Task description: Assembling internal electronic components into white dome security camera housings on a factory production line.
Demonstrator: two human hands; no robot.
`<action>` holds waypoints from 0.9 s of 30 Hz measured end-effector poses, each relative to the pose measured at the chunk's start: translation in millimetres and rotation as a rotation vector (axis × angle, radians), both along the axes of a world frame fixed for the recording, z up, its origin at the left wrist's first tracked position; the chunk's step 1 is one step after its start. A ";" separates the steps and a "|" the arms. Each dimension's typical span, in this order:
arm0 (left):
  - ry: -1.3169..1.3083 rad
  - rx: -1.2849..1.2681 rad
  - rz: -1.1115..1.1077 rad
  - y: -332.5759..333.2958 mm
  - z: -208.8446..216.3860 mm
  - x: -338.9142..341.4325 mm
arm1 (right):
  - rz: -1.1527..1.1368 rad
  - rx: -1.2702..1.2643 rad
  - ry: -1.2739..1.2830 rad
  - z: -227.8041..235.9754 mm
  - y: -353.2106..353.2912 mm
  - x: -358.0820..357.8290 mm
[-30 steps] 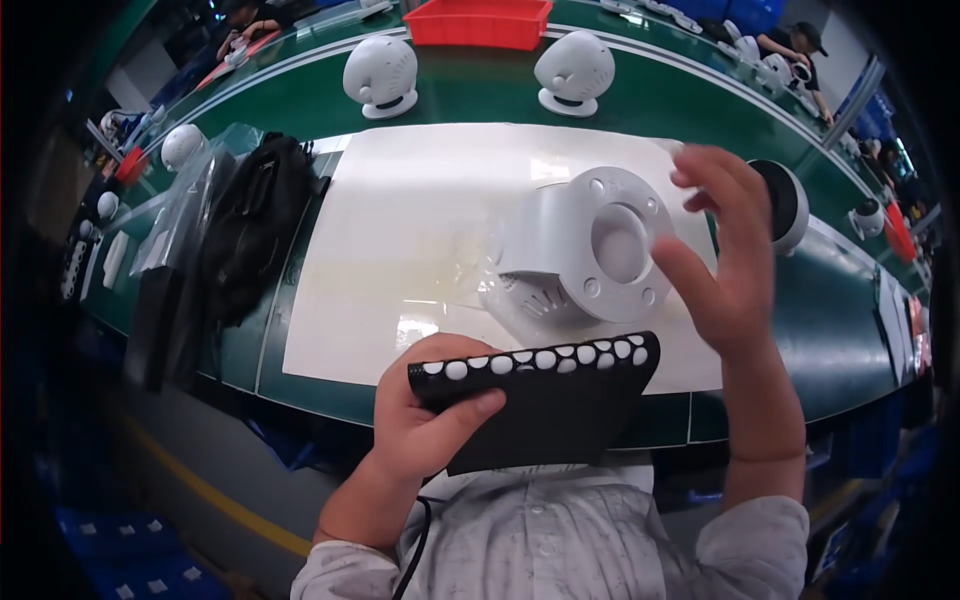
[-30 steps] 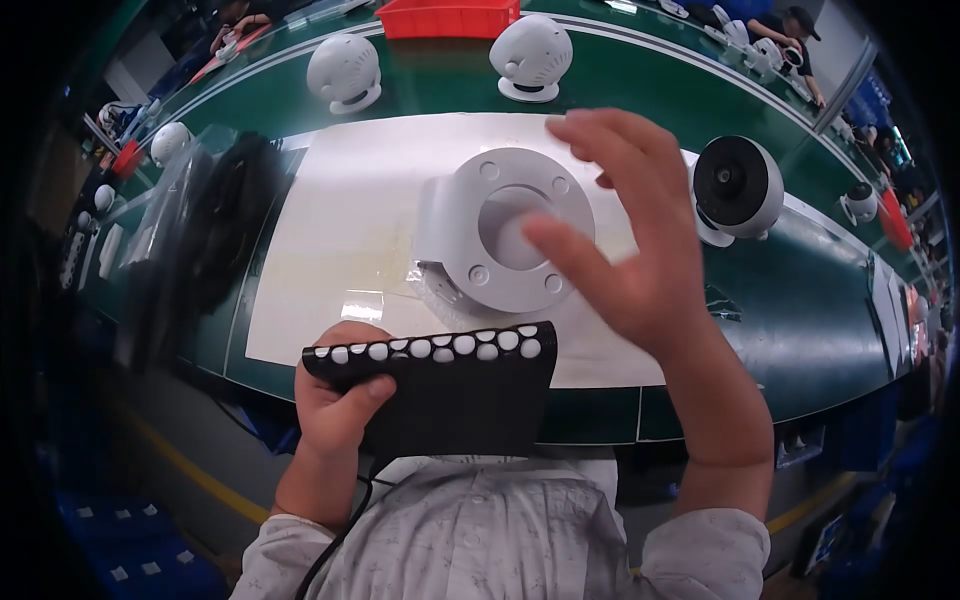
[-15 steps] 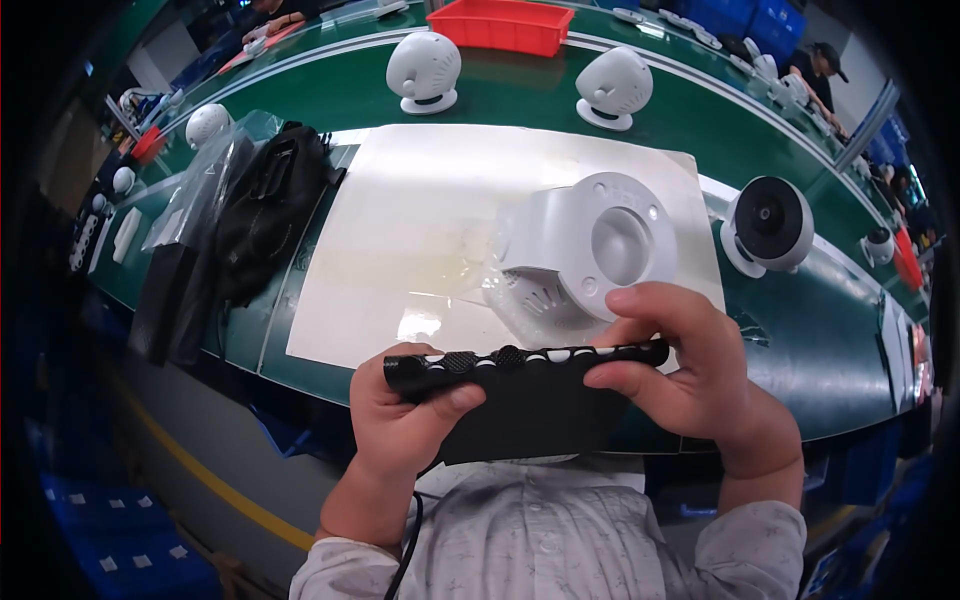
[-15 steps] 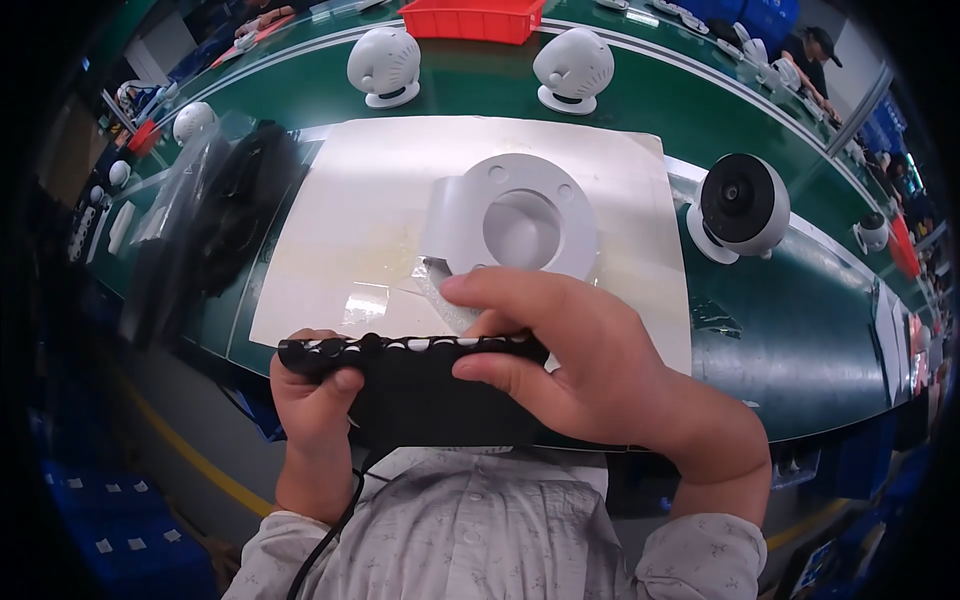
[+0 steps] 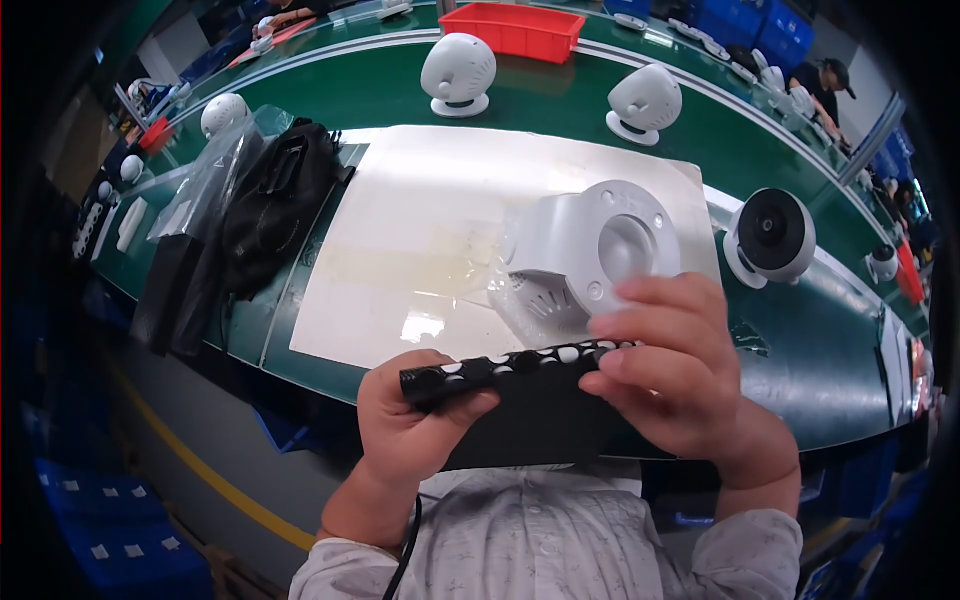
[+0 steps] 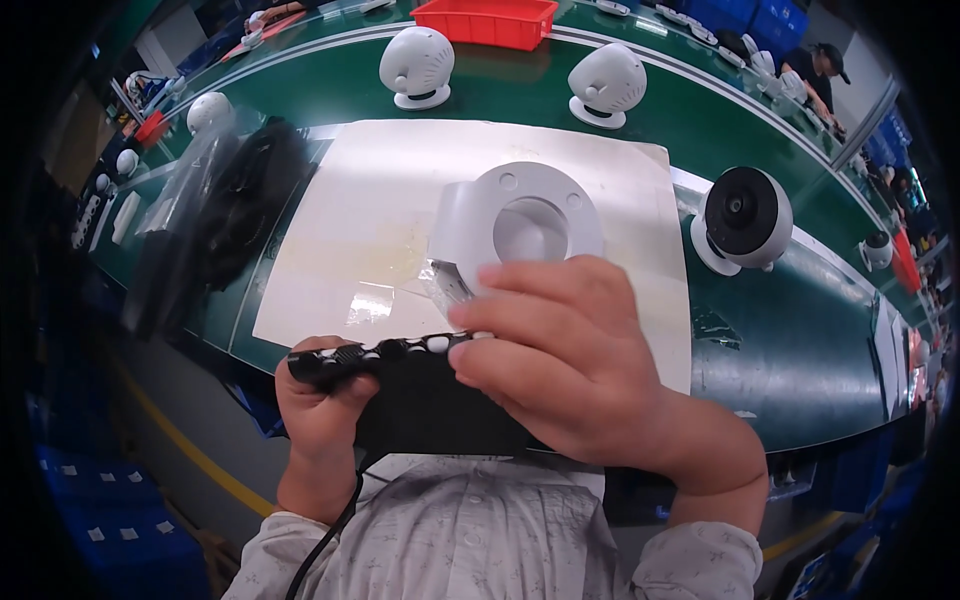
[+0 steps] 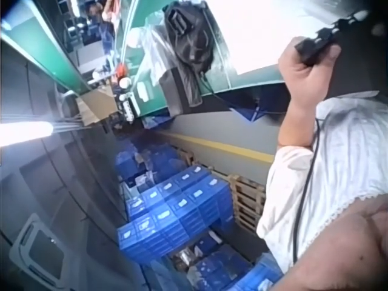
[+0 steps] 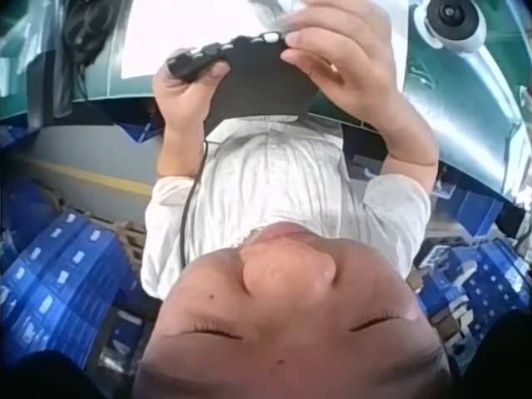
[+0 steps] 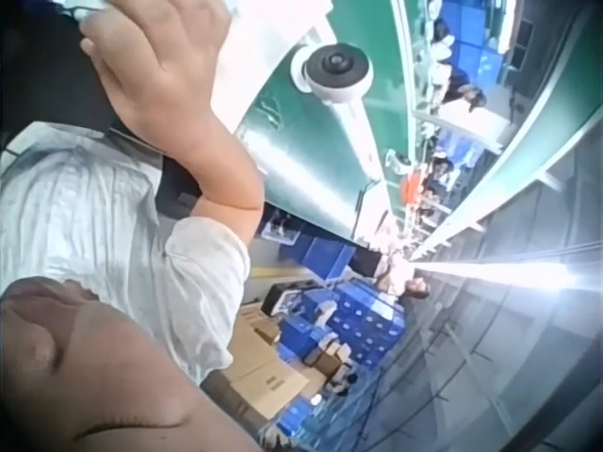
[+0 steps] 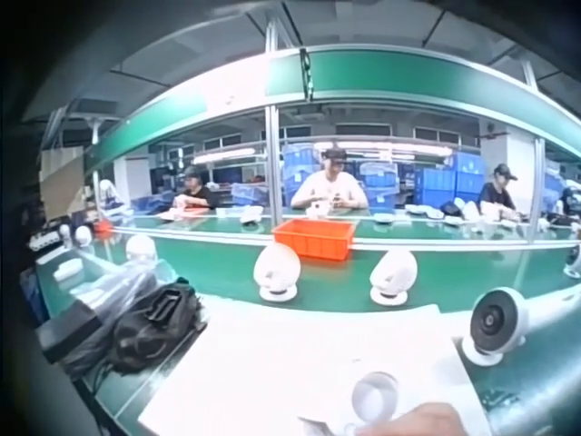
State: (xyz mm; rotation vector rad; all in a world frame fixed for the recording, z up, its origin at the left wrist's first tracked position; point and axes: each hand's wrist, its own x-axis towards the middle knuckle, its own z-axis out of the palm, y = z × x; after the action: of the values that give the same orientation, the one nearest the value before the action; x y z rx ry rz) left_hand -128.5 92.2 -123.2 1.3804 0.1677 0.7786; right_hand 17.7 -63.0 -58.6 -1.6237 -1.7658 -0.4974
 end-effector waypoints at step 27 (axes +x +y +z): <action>-0.032 0.686 -0.246 17.3 -13.0 47.2 | 0.012 0.096 0.857 -17.1 7.7 61.6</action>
State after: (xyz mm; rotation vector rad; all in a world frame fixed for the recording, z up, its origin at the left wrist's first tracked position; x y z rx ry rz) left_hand -81.3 109.5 -136.2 1.9850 -0.3223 0.6737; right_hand 79.2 -55.3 -75.7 -1.4399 -1.0808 0.1278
